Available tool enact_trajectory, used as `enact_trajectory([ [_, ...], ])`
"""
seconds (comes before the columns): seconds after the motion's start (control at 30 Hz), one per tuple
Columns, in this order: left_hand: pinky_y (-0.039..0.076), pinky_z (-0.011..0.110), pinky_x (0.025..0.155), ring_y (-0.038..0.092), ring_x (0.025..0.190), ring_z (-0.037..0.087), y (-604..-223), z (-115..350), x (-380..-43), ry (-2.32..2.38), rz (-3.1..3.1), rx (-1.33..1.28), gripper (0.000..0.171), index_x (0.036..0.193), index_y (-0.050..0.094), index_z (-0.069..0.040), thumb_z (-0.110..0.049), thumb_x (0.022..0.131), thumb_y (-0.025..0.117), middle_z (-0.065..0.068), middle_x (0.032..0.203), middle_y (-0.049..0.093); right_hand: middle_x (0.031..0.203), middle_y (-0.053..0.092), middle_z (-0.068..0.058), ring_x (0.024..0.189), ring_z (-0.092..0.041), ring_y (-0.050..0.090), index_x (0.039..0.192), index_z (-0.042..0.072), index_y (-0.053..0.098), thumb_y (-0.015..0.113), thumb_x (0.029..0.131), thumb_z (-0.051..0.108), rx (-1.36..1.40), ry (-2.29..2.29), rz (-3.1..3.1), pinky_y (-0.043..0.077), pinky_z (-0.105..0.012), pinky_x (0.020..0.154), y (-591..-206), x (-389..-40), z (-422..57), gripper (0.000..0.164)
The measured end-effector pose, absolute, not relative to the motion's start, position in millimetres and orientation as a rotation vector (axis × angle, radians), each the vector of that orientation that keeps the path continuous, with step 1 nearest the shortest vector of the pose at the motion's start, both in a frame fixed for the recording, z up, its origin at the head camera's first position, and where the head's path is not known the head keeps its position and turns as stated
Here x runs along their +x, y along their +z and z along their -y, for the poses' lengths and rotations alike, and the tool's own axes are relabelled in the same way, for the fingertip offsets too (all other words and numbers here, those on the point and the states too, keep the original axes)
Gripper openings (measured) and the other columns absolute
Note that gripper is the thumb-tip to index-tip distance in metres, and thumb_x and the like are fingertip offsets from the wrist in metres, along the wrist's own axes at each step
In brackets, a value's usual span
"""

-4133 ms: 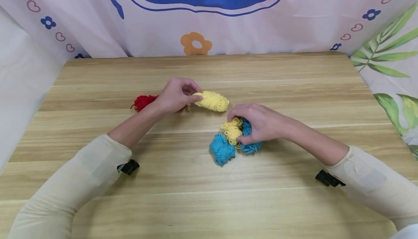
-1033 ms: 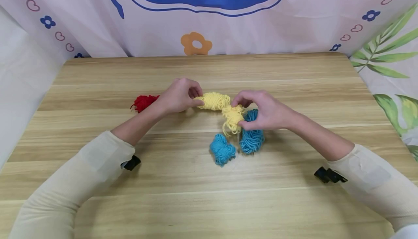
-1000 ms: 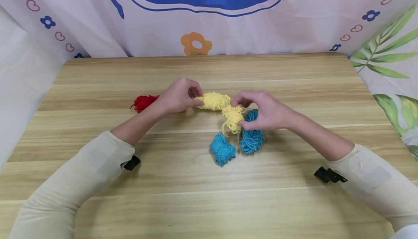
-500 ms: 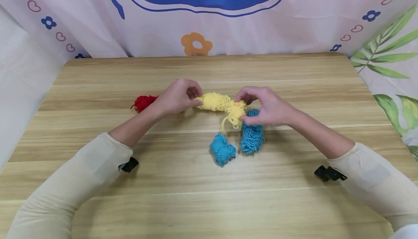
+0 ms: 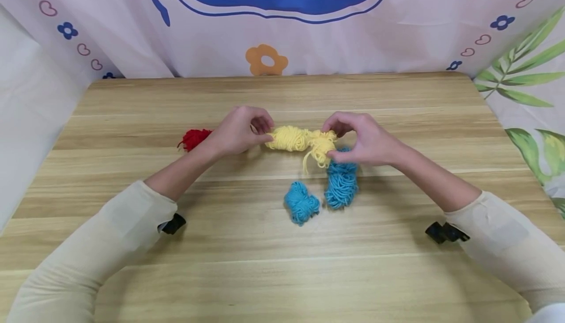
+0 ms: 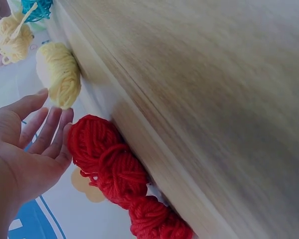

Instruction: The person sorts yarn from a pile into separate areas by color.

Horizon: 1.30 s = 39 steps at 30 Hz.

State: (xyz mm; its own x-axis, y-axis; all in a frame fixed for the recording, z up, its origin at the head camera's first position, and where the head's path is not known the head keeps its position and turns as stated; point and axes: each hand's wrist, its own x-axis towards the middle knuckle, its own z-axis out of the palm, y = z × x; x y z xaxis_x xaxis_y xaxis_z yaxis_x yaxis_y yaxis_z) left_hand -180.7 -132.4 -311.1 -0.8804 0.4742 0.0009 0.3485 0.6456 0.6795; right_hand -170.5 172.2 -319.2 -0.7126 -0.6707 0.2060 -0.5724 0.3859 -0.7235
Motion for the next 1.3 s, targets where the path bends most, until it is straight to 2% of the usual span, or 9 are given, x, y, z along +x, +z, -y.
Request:
enact_trajectory([
  [0.3, 0.057, 0.038, 0.086, 0.067, 0.091, 0.026, -308.8, 136.0, -178.9, 1.1, -2.658, 0.697, 0.018, 0.104, 0.072, 0.004, -0.003, 0.09, 0.08, 0.015, 0.097, 0.073, 0.109, 0.07, -0.011, 0.093, -0.021, 0.065, 0.113, -0.001, 0.066, 0.081, 0.082, 0.002, -1.047, -1.231, -2.549, 0.057, -0.049, 0.09, -318.5, -174.6, -178.5, 0.034],
  [0.67, 0.056, 0.037, 0.083, 0.066, 0.09, 0.026, -306.4, 137.6, -176.4, 1.122, -2.654, 0.713, 0.017, 0.104, 0.072, 0.004, -0.004, 0.091, 0.079, 0.015, 0.096, 0.072, 0.106, 0.071, -0.011, 0.091, -0.021, 0.064, 0.111, -0.002, 0.067, 0.081, 0.081, -0.001, -1.016, -1.273, -2.549, 0.058, -0.038, 0.089, -319.9, -179.7, -184.0, 0.033],
  [1.0, 0.056, 0.037, 0.082, 0.066, 0.089, 0.025, -303.4, 138.5, -173.4, 1.119, -2.667, 0.72, 0.017, 0.104, 0.072, 0.003, -0.004, 0.091, 0.08, 0.014, 0.095, 0.072, 0.11, 0.07, -0.014, 0.094, -0.025, 0.066, 0.114, -0.003, 0.066, 0.081, 0.082, 0.004, -0.979, -1.219, -2.583, 0.057, -0.051, 0.091, -319.7, -183.7, -182.0, 0.036],
  [1.3, 0.058, 0.036, 0.081, 0.066, 0.088, 0.025, -302.2, 137.1, -169.1, 1.12, -2.648, 0.706, 0.019, 0.105, 0.073, 0.003, -0.004, 0.09, 0.081, 0.013, 0.096, 0.072, 0.112, 0.07, -0.014, 0.098, -0.03, 0.067, 0.115, -0.002, 0.066, 0.082, 0.081, 0.005, -0.9, -1.178, -2.585, 0.057, -0.049, 0.092, -321.5, -187.3, -176.9, 0.038],
])
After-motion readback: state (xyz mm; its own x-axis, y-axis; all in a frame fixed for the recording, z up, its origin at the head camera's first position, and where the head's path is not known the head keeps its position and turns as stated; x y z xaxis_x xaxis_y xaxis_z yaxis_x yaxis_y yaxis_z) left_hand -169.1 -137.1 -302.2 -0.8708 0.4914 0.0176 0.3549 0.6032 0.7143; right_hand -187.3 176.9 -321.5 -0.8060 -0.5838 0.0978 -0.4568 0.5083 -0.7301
